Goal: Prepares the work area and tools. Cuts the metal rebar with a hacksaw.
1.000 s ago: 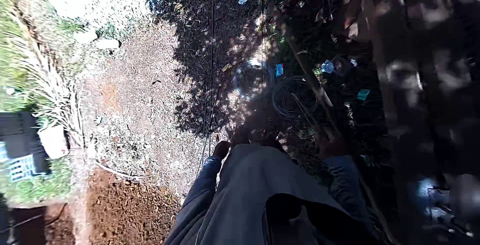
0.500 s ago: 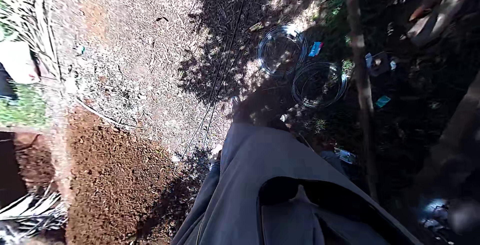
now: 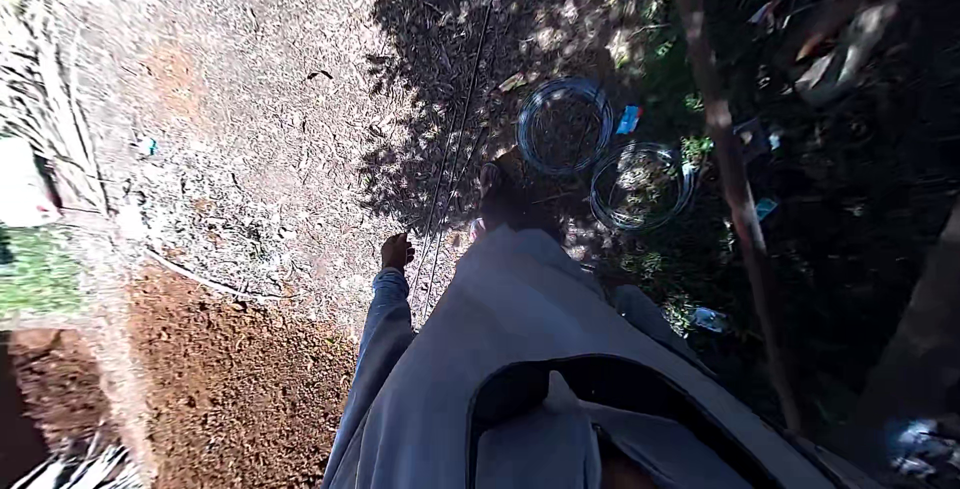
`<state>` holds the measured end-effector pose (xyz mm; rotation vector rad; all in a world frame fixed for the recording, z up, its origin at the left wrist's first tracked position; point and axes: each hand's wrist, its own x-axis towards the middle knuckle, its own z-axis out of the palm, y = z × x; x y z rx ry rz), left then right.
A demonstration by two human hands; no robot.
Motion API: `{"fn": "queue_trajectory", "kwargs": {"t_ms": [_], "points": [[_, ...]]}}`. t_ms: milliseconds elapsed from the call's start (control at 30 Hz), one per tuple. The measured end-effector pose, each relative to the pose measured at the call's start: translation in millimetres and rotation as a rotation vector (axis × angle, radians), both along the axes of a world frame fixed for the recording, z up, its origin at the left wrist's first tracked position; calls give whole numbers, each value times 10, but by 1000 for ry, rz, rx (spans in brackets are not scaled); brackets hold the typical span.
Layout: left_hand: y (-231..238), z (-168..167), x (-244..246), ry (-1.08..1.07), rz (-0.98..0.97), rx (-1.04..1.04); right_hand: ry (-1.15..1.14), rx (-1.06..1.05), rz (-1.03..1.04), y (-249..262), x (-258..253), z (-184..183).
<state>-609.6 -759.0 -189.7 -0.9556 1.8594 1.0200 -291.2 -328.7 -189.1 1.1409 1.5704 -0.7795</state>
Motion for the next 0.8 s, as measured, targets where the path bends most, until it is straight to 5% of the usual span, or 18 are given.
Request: {"fn": "queue_trajectory", "kwargs": {"t_ms": [67, 167, 233, 367, 567, 633, 700, 800], "points": [[187, -31, -518, 60, -41, 27, -8, 11, -46, 32, -384, -19], [523, -118, -1252, 111, -150, 93, -68, -54, 287, 71, -910, -281], [762, -114, -1659, 119, -271, 122, -83, -85, 298, 64, -1325, -310], [1120, -23, -2443, 60, -580, 83, -15, -38, -20, -41, -1907, -375], [1278, -76, -3424, 53, -554, 34, -33, -46, -140, 73, -2807, 17], [1241, -125, -3685, -3, -584, 15, -50, 3, -381, 68, -2997, -51], [1206, -206, -3967, -42, -759, -39, -38, 110, -631, 4, -3126, -213], [864, -712, -4607, -37, -1266, -83, -51, 159, -672, -212, -3338, -610]]}}
